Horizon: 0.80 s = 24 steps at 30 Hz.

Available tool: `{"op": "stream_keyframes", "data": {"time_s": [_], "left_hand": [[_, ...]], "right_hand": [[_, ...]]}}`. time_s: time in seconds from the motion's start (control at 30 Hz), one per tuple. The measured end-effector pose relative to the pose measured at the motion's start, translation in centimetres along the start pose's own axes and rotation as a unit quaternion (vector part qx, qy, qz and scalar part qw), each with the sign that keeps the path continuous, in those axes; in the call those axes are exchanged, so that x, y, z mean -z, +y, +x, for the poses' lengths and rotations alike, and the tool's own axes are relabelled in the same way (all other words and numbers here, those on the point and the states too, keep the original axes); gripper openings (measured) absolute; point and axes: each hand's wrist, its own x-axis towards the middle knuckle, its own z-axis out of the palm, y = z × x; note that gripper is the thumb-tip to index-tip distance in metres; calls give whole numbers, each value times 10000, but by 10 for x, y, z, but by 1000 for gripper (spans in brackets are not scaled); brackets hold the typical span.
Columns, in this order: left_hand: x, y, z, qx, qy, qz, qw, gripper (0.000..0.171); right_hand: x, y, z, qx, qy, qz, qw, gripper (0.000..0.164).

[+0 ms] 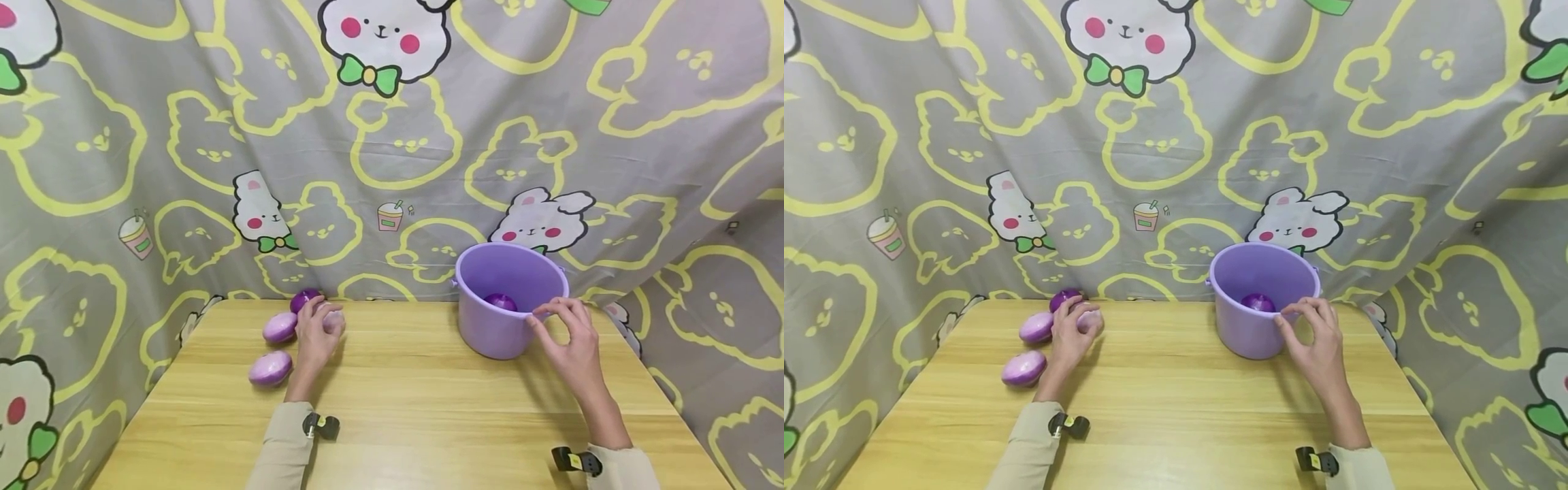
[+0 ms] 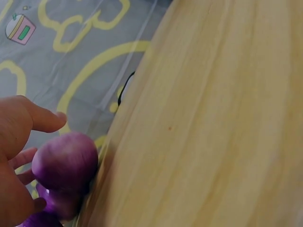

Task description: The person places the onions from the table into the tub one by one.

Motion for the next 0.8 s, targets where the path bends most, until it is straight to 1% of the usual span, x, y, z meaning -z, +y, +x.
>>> {"op": "stream_keyframes", "data": {"time_s": [0.27,0.43,0.5,0.8], "left_hand": [[2,-2,0,349,-315,121,9988,39],[2,-1,-1,493,-432,203,9976,39],[2,-1,-1,493,-450,180,9976,39],[-1,3,0,300,-431,33,9986,39]], "right_hand": [[0,0,-1,-29,-36,-10,10000,24],[-2,0,-1,56,81,-5,10000,28],[-2,1,-1,52,99,-17,9999,29],[-1,2,0,-2,81,-9,10000,28]]}}
